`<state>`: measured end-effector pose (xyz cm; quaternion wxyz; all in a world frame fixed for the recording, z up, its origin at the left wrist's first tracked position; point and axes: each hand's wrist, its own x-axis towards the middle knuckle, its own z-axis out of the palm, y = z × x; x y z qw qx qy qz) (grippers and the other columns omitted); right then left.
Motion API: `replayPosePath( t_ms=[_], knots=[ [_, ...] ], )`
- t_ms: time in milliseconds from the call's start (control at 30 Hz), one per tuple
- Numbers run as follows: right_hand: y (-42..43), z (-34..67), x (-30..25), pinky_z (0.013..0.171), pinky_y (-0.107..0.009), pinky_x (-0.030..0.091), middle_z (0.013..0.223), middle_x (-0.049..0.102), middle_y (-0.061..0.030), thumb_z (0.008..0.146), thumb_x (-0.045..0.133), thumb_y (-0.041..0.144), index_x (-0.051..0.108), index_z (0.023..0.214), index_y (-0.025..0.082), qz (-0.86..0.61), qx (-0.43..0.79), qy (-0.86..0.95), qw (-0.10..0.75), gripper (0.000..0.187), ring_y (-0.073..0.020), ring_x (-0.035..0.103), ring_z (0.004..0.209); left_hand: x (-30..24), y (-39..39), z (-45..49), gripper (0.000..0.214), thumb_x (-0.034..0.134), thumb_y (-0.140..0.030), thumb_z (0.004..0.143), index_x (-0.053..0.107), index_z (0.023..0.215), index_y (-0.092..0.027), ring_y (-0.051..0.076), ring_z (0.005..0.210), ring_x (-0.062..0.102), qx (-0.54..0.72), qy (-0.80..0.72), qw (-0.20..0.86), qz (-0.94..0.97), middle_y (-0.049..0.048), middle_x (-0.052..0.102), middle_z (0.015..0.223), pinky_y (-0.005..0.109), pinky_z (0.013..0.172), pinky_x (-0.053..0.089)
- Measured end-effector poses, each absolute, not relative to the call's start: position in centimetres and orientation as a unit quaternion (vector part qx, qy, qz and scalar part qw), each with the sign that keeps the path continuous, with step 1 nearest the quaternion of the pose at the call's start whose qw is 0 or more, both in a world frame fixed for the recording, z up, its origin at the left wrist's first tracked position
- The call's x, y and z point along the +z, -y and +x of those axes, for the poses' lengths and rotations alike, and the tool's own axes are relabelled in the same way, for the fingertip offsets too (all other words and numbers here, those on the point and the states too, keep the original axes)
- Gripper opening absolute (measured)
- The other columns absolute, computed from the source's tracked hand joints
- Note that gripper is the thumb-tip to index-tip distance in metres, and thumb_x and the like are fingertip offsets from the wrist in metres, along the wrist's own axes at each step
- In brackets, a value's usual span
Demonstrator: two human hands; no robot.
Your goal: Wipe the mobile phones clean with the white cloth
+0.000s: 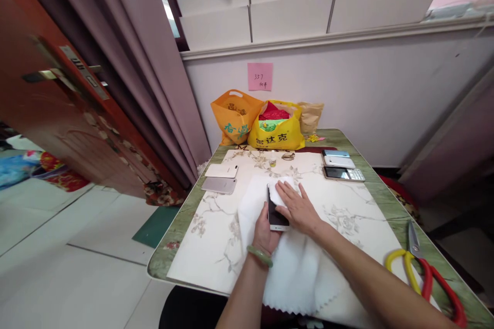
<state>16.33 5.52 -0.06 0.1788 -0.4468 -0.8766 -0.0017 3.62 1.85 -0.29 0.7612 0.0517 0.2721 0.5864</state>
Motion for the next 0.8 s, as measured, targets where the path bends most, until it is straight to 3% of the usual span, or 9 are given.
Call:
replayPosePath(
  t_ms=[133, 233, 333, 467, 567, 667, 800],
  knots=[
    [-2.7, 17.6, 0.0, 0.118, -0.053, 0.001, 0.156, 0.025, -0.0096, 0.096, 0.039, 0.052, 0.016, 0.153, 0.019, -0.342, 0.003, 0.926, 0.162, 0.07, -0.024, 0.022, 0.145, -0.6, -1.4, 3.2, 0.046, 0.052, -0.044, 0.09, 0.062, 0.123, -0.014, 0.024, 0.113, 0.062, 0.565, -0.273, 0.777, 0.049, 0.0105, 0.068, 0.119, 0.036, 0.102, 0.045],
    [-0.3, 18.7, 0.2, 0.119, -0.051, 0.001, 0.156, 0.027, -0.0089, 0.09, 0.043, 0.064, 0.036, 0.146, 0.019, -0.232, 0.041, 0.964, 0.127, 0.073, -0.024, 0.023, 0.144, -0.7, -1.3, 2.8, 0.059, 0.053, -0.056, 0.086, 0.064, 0.119, -0.008, 0.029, 0.112, 0.063, 0.511, -0.283, 0.81, 0.05, 0.0161, 0.07, 0.113, 0.041, 0.101, 0.046],
    [-1.1, 18.4, 0.4, 0.118, -0.053, 0.002, 0.155, 0.028, -0.0077, 0.092, 0.041, 0.062, 0.046, 0.139, 0.021, -0.24, 0.055, 0.961, 0.125, 0.063, -0.0239, 0.025, 0.144, -0.8, -1.6, 3.0, 0.058, 0.054, -0.056, 0.085, 0.064, 0.12, -0.01, 0.03, 0.112, 0.063, 0.524, -0.296, 0.796, 0.059, 0.0156, 0.069, 0.114, 0.041, 0.1, 0.047],
    [-5.0, 16.5, 0.2, 0.117, -0.056, 0.007, 0.157, 0.023, -0.0089, 0.099, 0.033, 0.049, 0.025, 0.151, 0.021, -0.399, 0.035, 0.902, 0.159, 0.06, -0.0236, 0.021, 0.145, -0.6, -2.1, 3.6, 0.044, 0.053, -0.04, 0.089, 0.06, 0.126, -0.017, 0.024, 0.115, 0.061, 0.581, -0.298, 0.754, 0.073, 0.009, 0.067, 0.121, 0.037, 0.102, 0.046],
    [-5.5, 15.9, -0.2, 0.116, -0.057, 0.008, 0.158, 0.019, -0.01, 0.099, 0.03, 0.046, 0.007, 0.154, 0.019, -0.473, 0.016, 0.864, 0.174, 0.065, -0.0242, 0.018, 0.146, -0.5, -2.0, 3.7, 0.042, 0.051, -0.038, 0.09, 0.06, 0.127, -0.019, 0.023, 0.118, 0.059, 0.584, -0.279, 0.759, 0.069, 0.0076, 0.066, 0.124, 0.036, 0.104, 0.044],
    [-3.4, 16.9, -0.6, 0.117, -0.056, 0.003, 0.158, 0.018, -0.0111, 0.096, 0.035, 0.054, 0.003, 0.154, 0.019, -0.378, 0.012, 0.911, 0.164, 0.075, -0.0257, 0.017, 0.146, -0.4, -1.5, 3.2, 0.042, 0.05, -0.042, 0.091, 0.063, 0.121, -0.016, 0.023, 0.118, 0.059, 0.575, -0.276, 0.769, 0.05, 0.0083, 0.067, 0.122, 0.034, 0.103, 0.045],
    [-1.7, 18.6, -0.5, 0.118, -0.054, 0.001, 0.157, 0.022, -0.0092, 0.089, 0.042, 0.067, 0.017, 0.153, 0.022, -0.223, 0.046, 0.965, 0.129, 0.082, -0.0257, 0.021, 0.145, -0.4, -1.2, 2.9, 0.057, 0.053, -0.055, 0.086, 0.064, 0.118, -0.01, 0.029, 0.113, 0.062, 0.481, -0.272, 0.833, 0.045, 0.015, 0.069, 0.114, 0.042, 0.098, 0.049]
  ],
)
